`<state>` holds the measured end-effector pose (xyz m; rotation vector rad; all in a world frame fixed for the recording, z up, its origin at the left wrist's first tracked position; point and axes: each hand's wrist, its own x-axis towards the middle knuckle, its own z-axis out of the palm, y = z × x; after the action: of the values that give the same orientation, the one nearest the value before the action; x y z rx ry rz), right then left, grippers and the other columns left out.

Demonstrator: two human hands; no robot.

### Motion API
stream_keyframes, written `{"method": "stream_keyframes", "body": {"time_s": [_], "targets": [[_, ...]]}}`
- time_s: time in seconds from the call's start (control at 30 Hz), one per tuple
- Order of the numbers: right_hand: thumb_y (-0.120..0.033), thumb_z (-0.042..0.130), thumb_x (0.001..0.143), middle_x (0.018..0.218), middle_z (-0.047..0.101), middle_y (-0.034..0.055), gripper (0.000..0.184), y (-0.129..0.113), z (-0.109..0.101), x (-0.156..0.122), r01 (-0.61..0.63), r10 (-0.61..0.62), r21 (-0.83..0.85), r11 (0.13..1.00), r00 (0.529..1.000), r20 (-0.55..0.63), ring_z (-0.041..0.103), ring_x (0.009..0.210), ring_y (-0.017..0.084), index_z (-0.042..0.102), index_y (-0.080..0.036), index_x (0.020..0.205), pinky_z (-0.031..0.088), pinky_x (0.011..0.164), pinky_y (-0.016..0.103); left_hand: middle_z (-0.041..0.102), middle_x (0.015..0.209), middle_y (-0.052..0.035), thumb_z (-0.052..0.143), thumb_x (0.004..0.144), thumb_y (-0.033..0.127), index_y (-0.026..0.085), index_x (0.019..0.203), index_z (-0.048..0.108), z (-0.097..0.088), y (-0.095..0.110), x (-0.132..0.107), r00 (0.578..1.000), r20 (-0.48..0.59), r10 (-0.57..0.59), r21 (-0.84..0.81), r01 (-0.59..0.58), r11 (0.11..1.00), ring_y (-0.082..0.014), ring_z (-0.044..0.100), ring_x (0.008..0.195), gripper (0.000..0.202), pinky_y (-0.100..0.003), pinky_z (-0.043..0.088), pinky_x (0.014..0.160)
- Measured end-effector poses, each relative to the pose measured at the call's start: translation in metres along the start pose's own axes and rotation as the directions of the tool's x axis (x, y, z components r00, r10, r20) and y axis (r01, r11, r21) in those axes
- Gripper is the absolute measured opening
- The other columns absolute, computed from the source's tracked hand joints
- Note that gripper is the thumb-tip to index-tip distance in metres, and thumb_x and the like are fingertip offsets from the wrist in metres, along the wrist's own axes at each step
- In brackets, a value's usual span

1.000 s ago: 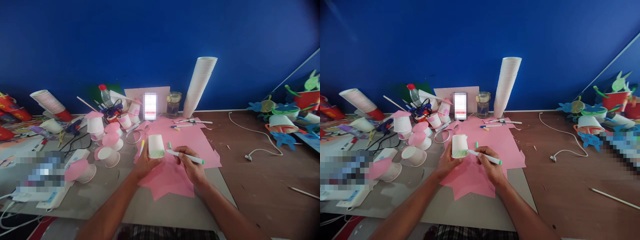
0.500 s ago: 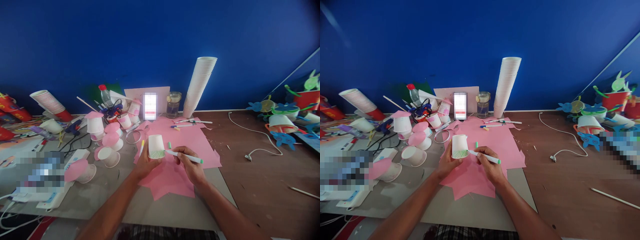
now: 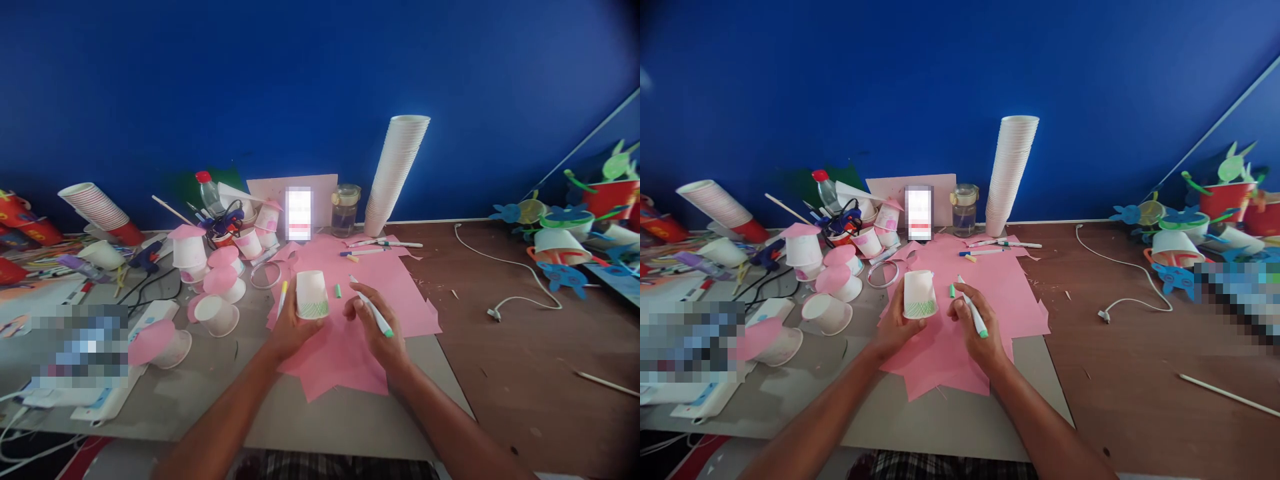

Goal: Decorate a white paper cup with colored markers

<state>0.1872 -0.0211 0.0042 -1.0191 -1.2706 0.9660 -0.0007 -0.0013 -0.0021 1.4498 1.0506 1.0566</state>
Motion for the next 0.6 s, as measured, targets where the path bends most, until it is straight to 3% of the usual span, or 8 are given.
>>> {"method": "stream_keyframes", "body": {"time_s": [0.2,0.43,0.6], "targets": [[-0.046,0.054,0.094,0.115,0.064,0.0113,0.040,0.010,0.004,-0.002,0.011,-0.010,-0.025,1.000,0.999,0.046,0.063,0.104,0.022,0.045,-0.027,0.129,0.054,0.087,0.041,0.033,0.151,-0.0128,0.076,0.073,0.038,0.026,0.150,0.016,0.006,-0.004,-0.001,0.998,-0.060,0.006,0.112,0.001,0.994,-0.0320,0.036,0.139,0.098,-0.046,0.037,0.110],[-0.045,0.058,0.091,0.116,0.065,0.0116,0.041,0.008,0.001,0.002,-0.029,0.033,-0.030,0.999,0.991,0.126,0.066,0.103,0.023,0.049,-0.027,0.127,0.054,0.089,0.043,0.038,0.149,-0.0153,0.078,0.073,0.037,0.026,0.151,0.013,0.009,-0.009,-0.003,0.993,0.029,0.116,0.284,-0.120,0.951,-0.0357,0.037,0.138,0.102,-0.050,0.038,0.109],[-0.043,0.061,0.090,0.113,0.067,0.0101,0.040,0.006,-0.001,0.003,-0.080,0.080,-0.001,0.997,0.987,0.139,0.067,0.097,0.022,0.052,-0.026,0.124,0.053,0.090,0.043,0.022,0.156,-0.0169,0.071,0.077,0.029,0.025,0.152,0.004,0.010,-0.014,-0.007,0.964,0.050,0.260,0.480,-0.252,0.840,-0.0366,0.016,0.147,0.101,-0.056,0.026,0.116]]}}
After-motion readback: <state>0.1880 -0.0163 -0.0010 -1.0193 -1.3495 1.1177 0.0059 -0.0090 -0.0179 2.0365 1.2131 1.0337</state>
